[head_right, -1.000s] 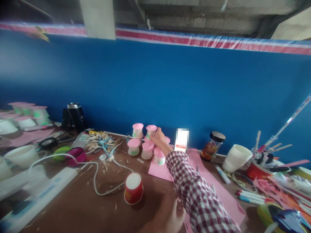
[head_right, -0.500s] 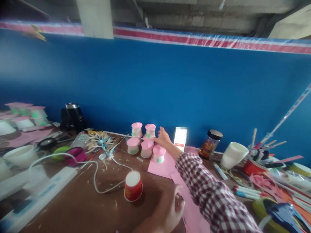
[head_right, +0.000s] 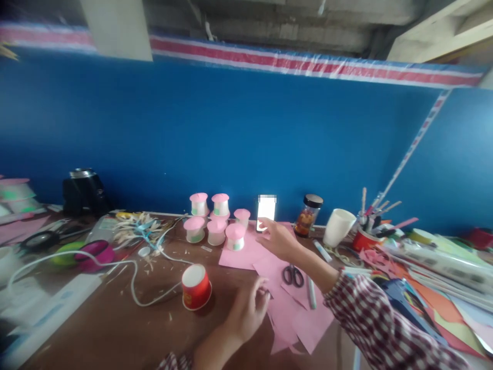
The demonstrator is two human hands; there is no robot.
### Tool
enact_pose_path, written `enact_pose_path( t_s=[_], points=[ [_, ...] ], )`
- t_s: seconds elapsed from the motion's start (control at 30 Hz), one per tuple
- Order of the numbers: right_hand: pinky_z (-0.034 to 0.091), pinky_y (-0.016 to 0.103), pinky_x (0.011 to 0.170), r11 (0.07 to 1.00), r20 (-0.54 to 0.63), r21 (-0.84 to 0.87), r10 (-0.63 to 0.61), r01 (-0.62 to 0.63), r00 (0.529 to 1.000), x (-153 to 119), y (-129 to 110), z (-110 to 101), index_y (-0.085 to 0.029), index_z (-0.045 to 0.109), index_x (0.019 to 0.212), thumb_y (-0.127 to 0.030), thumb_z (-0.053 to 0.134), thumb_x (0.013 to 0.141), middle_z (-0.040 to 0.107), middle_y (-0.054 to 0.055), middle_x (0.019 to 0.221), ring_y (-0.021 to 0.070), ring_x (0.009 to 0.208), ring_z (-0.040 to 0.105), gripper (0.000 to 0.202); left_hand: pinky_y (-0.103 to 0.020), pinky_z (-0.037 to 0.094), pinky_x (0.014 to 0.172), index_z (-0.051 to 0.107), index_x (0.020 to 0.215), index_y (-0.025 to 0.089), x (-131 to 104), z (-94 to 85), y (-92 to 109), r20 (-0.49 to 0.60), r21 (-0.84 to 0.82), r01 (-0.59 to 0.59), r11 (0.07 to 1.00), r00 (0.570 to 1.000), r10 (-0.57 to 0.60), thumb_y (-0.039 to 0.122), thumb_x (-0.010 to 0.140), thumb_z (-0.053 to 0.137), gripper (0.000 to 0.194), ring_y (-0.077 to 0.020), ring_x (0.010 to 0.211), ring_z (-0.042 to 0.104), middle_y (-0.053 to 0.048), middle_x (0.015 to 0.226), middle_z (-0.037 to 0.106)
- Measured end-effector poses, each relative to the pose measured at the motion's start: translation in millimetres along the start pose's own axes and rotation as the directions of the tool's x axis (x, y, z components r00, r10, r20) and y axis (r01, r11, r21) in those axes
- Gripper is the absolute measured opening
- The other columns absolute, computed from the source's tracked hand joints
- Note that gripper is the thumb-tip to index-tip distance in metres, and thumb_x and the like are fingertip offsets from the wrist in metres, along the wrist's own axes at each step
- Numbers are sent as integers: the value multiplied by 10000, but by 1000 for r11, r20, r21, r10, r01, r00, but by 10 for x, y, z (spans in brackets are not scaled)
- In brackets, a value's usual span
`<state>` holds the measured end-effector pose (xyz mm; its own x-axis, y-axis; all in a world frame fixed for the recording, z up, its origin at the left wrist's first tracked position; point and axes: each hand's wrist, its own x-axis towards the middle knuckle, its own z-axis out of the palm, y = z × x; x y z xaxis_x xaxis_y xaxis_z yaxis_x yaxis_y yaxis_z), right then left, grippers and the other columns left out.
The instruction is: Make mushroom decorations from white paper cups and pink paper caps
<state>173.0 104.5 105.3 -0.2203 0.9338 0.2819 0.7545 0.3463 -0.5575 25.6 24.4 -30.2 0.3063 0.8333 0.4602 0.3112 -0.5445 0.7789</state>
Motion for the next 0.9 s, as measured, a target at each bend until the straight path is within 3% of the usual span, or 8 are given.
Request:
enact_pose_path(
  t_s=[0.13,0.23,0.43,0.53,0.63,0.73,0.9],
  points=[
    [515,330,755,989,32,-142,-37,41,999,-641,-91,-349,-191,569,1212,-238,570,840,693,80,1037,201,862,666,375,-335,556,770,587,1066,165,34,-25,17,32,-31,7,999,999,-6,200,884,467,221,-187,837,672,-96,923,695],
    [504,306,746,982,92,-190,3,14,996,-1135,-197,-521,-195,609,1162,-222,525,876,714,59,955,189,821,669,299,-339,552,792,602,1012,157,55,-50,39,17,-24,6,1000,1000,-6,234,898,457,200,-194,884,665,-111,954,687],
    [499,294,731,970,224,-241,34,22,974,-1988,-303,-508,-201,614,1171,-182,512,863,709,84,994,210,850,670,325,-353,529,827,633,941,179,66,-121,127,-6,29,-14,999,1000,14,278,903,462,201,-201,886,659,-87,921,694],
    [496,266,701,977,325,-202,5,64,946,-2264,-349,-447,-193,651,1081,-217,511,870,713,83,938,195,807,668,254,-356,523,822,635,923,190,58,-138,196,8,57,-19,998,1000,19,285,901,464,197,-202,883,655,-78,920,695],
    [501,278,722,983,340,-182,44,19,939,-2460,-363,-432,-187,631,1120,-215,541,854,710,89,991,210,853,664,282,-342,517,822,635,924,202,42,-154,306,55,85,-24,996,998,19,273,896,471,181,-191,882,647,-59,921,691],
    [499,297,753,983,347,-183,85,-21,934,-2615,-311,-439,-191,619,1137,-188,542,854,701,92,1045,222,891,660,293,-316,510,822,634,913,205,23,-163,427,149,143,-39,989,989,18,246,891,472,168,-174,876,639,-46,916,684],
    [490,288,737,983,331,-177,108,-51,937,-2797,-191,-407,-186,639,1055,-174,554,842,710,80,962,214,842,658,230,-309,505,820,650,908,192,36,-99,570,319,283,-98,954,948,3,222,887,460,194,-172,856,636,-52,918,680]
  ],
)
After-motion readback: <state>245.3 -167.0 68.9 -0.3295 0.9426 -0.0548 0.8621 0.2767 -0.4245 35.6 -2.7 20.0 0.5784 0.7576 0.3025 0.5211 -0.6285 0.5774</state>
